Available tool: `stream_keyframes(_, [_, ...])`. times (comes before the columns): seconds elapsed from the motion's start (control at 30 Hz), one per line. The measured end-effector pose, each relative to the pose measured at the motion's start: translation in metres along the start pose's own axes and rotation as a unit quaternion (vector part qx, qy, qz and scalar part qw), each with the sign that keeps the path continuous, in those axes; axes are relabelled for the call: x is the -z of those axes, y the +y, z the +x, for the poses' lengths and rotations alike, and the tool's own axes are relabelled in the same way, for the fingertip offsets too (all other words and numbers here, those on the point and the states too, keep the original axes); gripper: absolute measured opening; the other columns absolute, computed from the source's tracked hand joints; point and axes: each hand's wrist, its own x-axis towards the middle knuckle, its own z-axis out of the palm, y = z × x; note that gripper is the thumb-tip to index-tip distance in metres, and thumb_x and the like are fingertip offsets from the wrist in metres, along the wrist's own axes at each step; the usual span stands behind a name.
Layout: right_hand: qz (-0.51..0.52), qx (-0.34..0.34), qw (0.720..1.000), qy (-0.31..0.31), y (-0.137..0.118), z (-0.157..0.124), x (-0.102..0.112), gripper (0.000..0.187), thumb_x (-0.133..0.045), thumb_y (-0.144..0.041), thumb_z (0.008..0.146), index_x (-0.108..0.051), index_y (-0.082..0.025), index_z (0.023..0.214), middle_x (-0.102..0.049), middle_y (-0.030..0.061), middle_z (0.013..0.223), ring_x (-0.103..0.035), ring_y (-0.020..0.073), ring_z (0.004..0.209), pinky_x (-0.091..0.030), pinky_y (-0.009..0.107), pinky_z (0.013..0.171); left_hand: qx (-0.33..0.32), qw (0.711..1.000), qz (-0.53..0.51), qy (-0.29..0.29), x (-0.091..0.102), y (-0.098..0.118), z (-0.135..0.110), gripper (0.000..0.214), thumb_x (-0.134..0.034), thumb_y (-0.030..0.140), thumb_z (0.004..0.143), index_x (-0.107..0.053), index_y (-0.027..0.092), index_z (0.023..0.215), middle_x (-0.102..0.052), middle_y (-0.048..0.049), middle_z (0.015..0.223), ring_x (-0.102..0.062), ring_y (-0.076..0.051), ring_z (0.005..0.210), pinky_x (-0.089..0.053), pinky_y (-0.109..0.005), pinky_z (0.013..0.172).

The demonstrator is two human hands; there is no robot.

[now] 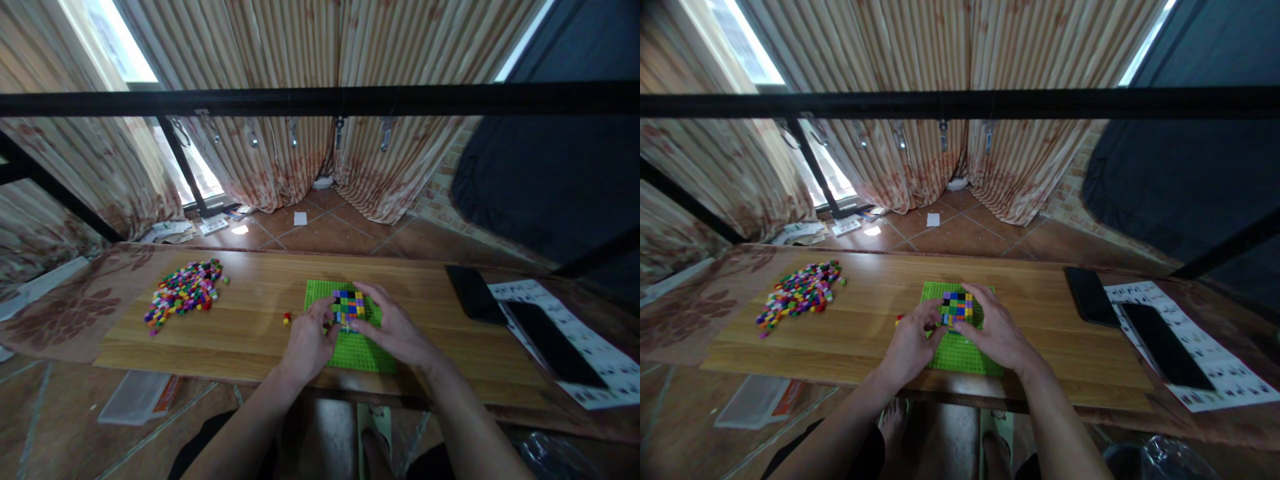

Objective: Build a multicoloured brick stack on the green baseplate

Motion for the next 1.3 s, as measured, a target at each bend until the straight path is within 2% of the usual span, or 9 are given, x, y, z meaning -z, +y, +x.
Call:
stream_keyframes(0.13, [0.01, -0.03, 0.997, 0.068, -0.005, 0.004, -0.014, 0.055, -0.056, -0.04, 0.085, -0.042, -0.026, 0.136, -0.051, 0.0096, 0.134, -0.048, 0.0267, 0.124, -0.038, 0.048, 0.105, 0.005, 1.0, -0.008, -0.005, 0.0, 0.0, 0.0, 0.047, -0.055, 0.009, 0.075, -0.052, 0.02, 0.121, -0.065, -0.0008, 0.086, -0.062, -0.012, 0.073, -0.051, -0.025, 0.071])
stream_keyframes(0.33, [-0.007, -0.054, 0.988, 0.142, -0.008, 0.011, -0.043, 0.056, -0.059, -0.039, 0.08, -0.045, -0.025, 0.133, -0.053, 0.0119, 0.13, -0.048, 0.0306, 0.123, -0.038, 0.054, 0.103, 0.007, 1.0, 0.004, -0.002, 0.004, 0.001, 0.0, 0.049, -0.049, 0.005, 0.073, -0.052, 0.02, 0.119, -0.067, -0.0013, 0.087, -0.062, -0.012, 0.069, -0.05, -0.024, 0.067])
stream_keyframes(0.5, [-0.006, -0.086, 0.988, 0.13, -0.002, 0.01, -0.05, 0.056, -0.06, -0.039, 0.078, -0.048, -0.021, 0.129, -0.052, 0.0137, 0.127, -0.05, 0.0301, 0.12, -0.039, 0.051, 0.103, 0.026, 1.0, 0.009, 0.007, 0.009, -0.001, 0.001, 0.043, -0.048, 0.007, 0.075, -0.054, 0.018, 0.116, -0.068, -0.0035, 0.088, -0.064, -0.015, 0.074, -0.05, -0.026, 0.069])
stream_keyframes(0.67, [0.002, -0.104, 0.985, 0.135, 0.0, 0.011, -0.054, 0.054, -0.059, -0.039, 0.078, -0.048, -0.022, 0.128, -0.052, 0.0125, 0.126, -0.05, 0.0299, 0.12, -0.038, 0.052, 0.103, 0.038, 0.999, 0.002, 0.014, 0.012, -0.008, 0.004, 0.044, -0.047, 0.005, 0.075, -0.053, 0.019, 0.116, -0.068, -0.0034, 0.09, -0.064, -0.015, 0.077, -0.05, -0.026, 0.072])
stream_keyframes(0.87, [0.012, -0.097, 0.988, 0.121, 0.005, 0.011, -0.056, 0.055, -0.057, -0.041, 0.078, -0.048, -0.022, 0.129, -0.052, 0.013, 0.124, -0.051, 0.0296, 0.117, -0.039, 0.051, 0.102, 0.043, 0.996, 0.018, 0.071, 0.021, -0.019, 0.006, 0.042, -0.048, 0.006, 0.076, -0.054, 0.018, 0.115, -0.068, -0.003, 0.088, -0.063, -0.014, 0.073, -0.049, -0.025, 0.069])
stream_keyframes(0.97, [0.004, -0.124, 0.987, 0.102, 0.011, 0.01, -0.054, 0.061, -0.055, -0.049, 0.078, -0.047, -0.019, 0.131, -0.053, 0.0145, 0.124, -0.053, 0.0301, 0.114, -0.041, 0.05, 0.1, 0.067, 0.99, 0.031, 0.116, 0.034, -0.03, 0.012, 0.037, -0.049, 0.01, 0.079, -0.055, 0.018, 0.115, -0.068, -0.0022, 0.085, -0.063, -0.013, 0.071, -0.048, -0.025, 0.069])
stream_keyframes(1.03, [-0.004, -0.138, 0.985, 0.103, 0.015, 0.009, -0.054, 0.066, -0.054, -0.055, 0.078, -0.047, -0.017, 0.131, -0.052, 0.0158, 0.127, -0.053, 0.0312, 0.115, -0.039, 0.051, 0.101, 0.104, 0.979, 0.045, 0.167, 0.049, -0.043, 0.019, 0.036, -0.049, 0.012, 0.08, -0.056, 0.017, 0.115, -0.069, -0.0026, 0.085, -0.063, -0.013, 0.071, -0.048, -0.025, 0.071])
stream_keyframes(1.2, [0.014, -0.183, 0.979, 0.093, 0.019, 0.005, -0.049, 0.074, -0.055, -0.064, 0.074, -0.048, -0.02, 0.133, -0.057, 0.0142, 0.123, -0.058, 0.031, 0.11, -0.043, 0.049, 0.096, 0.223, 0.915, 0.176, 0.285, 0.1, -0.091, 0.032, 0.035, -0.052, 0.014, 0.078, -0.062, 0.014, 0.112, -0.068, -0.0091, 0.098, -0.064, -0.018, 0.083, -0.048, -0.03, 0.079])
stream_keyframes(1.3, [0.026, -0.213, 0.971, 0.103, 0.018, 0.005, -0.043, 0.075, -0.053, -0.067, 0.074, -0.05, -0.02, 0.133, -0.059, 0.0135, 0.121, -0.06, 0.0312, 0.108, -0.045, 0.047, 0.094, 0.248, 0.884, 0.246, 0.311, 0.121, -0.121, 0.032, 0.032, -0.049, 0.017, 0.082, -0.064, 0.015, 0.111, -0.067, -0.0116, 0.105, -0.062, -0.022, 0.096, -0.046, -0.033, 0.086])
